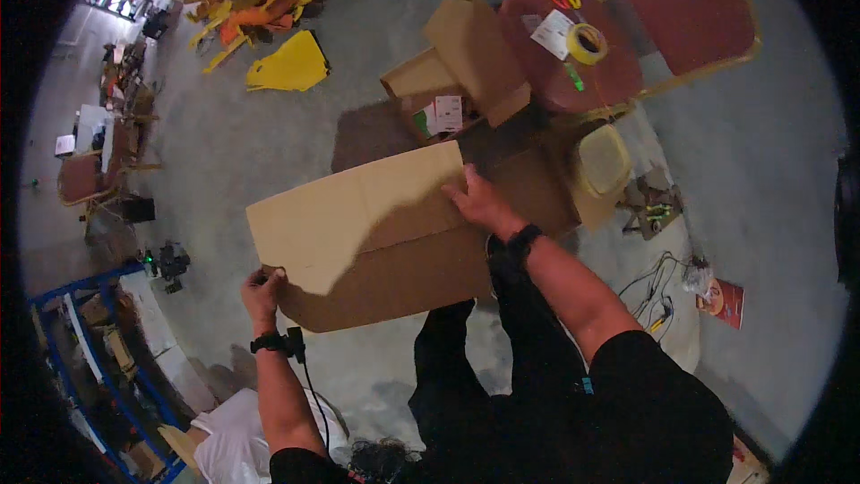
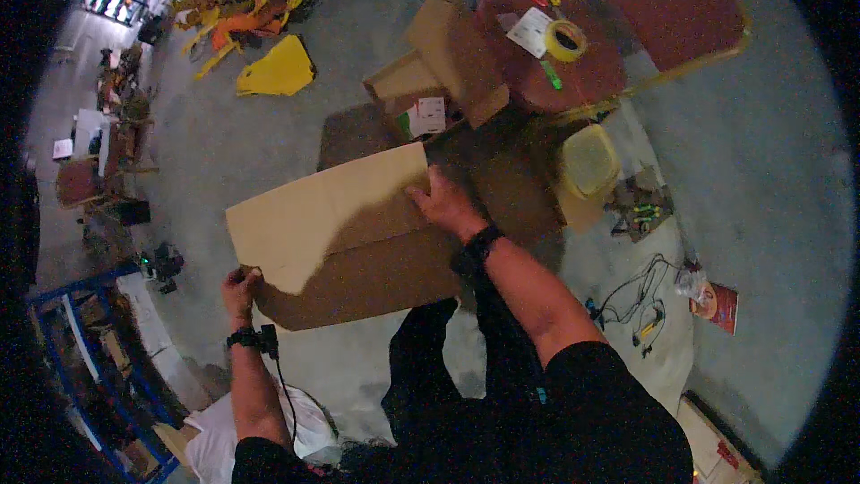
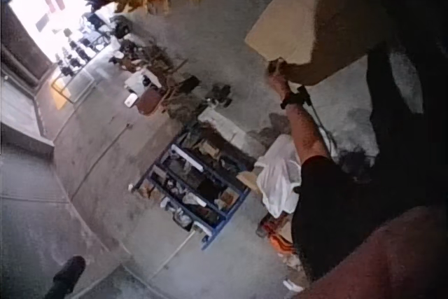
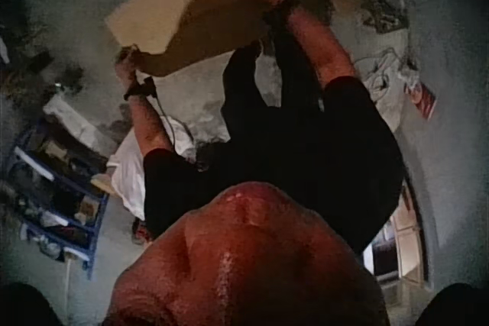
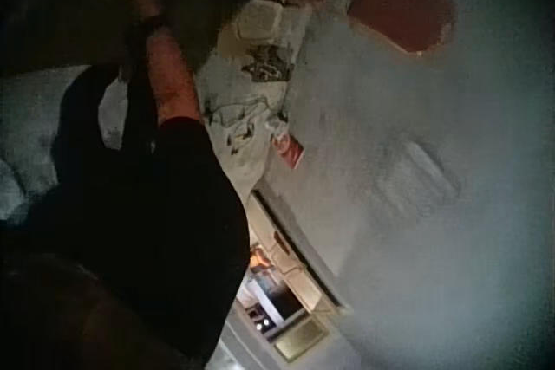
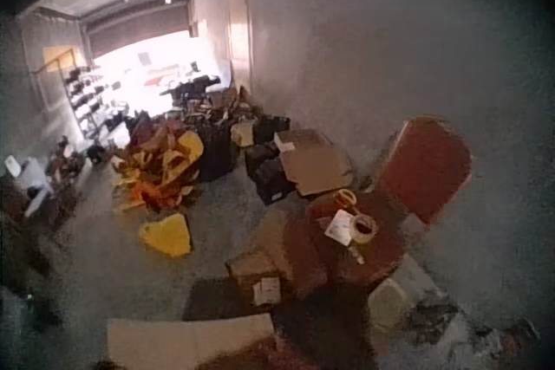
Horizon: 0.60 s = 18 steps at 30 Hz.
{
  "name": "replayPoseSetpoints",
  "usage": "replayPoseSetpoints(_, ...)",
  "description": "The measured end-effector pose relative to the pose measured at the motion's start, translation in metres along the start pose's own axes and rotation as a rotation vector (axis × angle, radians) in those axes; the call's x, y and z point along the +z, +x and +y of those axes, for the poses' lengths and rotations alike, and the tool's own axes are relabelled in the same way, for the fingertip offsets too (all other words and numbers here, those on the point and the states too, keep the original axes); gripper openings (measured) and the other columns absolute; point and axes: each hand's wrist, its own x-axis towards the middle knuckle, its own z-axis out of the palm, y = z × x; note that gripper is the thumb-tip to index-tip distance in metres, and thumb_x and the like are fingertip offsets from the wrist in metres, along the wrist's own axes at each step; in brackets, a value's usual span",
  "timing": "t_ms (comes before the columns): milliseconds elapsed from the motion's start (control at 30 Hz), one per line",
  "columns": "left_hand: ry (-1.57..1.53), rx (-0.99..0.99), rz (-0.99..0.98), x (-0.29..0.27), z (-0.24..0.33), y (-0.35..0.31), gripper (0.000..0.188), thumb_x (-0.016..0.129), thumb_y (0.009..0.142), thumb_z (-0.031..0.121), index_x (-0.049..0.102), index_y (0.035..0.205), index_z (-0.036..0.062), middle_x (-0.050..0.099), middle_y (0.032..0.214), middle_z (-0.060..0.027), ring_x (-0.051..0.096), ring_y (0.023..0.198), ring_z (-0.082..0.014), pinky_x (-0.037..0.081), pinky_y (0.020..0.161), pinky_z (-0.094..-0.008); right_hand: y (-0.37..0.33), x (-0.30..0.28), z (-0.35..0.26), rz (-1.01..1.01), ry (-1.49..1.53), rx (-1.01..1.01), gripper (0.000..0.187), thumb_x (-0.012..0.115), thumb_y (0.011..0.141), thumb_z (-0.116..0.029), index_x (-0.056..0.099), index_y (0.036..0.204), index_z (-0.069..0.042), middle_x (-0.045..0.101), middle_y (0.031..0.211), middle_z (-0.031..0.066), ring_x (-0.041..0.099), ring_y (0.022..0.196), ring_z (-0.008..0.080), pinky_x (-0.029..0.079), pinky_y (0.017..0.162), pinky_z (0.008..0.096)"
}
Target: Assemble a cardboard box and seal it with tape.
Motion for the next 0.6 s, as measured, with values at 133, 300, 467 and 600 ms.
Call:
replayPoseSetpoints(133,0.012,-0.068,0.020,0.040,-0.067,0.057,0.032,0.080,0.077,0.020,0.071,0.093,-0.0056,0.069,0.081,-0.0060,0.061,0.072,-0.0118,0.050,0.068,-0.0280,0.068,0.046,0.064,-0.041,-0.108,0.084,0.073,0.058,0.092,-0.049,0.039,0.140,0.002,0.062,0.119,0.0278,0.059,0.110,0.0450,0.047,0.094,0.0484)
replayPoseSetpoints(300,-0.003,-0.163,0.081,0.079,-0.142,0.089,0.039,0.082,0.076,0.022,0.068,0.096,-0.0082,0.069,0.088,-0.0084,0.061,0.078,-0.0142,0.050,0.073,-0.0292,0.130,0.066,0.095,-0.033,-0.055,-0.054,0.058,0.063,0.090,-0.034,0.045,0.135,-0.001,0.060,0.125,0.0223,0.056,0.119,0.0367,0.043,0.101,0.0436)
replayPoseSetpoints(467,-0.140,-0.191,-0.106,0.104,-0.166,0.091,0.029,0.081,0.074,0.016,0.062,0.088,-0.0022,0.065,0.083,-0.0054,0.056,0.075,-0.0146,0.048,0.070,-0.0321,0.176,0.051,0.098,-0.083,-0.382,-0.105,0.062,0.061,0.088,-0.031,0.042,0.140,-0.003,0.053,0.132,0.0247,0.051,0.123,0.0392,0.040,0.105,0.0447)
replayPoseSetpoints(600,-0.054,-0.178,-0.146,0.110,-0.156,0.101,0.039,0.082,0.068,0.013,0.058,0.096,0.0002,0.063,0.090,-0.0047,0.055,0.080,-0.0162,0.046,0.073,-0.0312,0.187,0.046,0.113,0.051,-0.292,-0.389,0.065,0.058,0.089,-0.033,0.040,0.143,-0.003,0.048,0.137,0.0263,0.048,0.124,0.0414,0.038,0.107,0.0452)
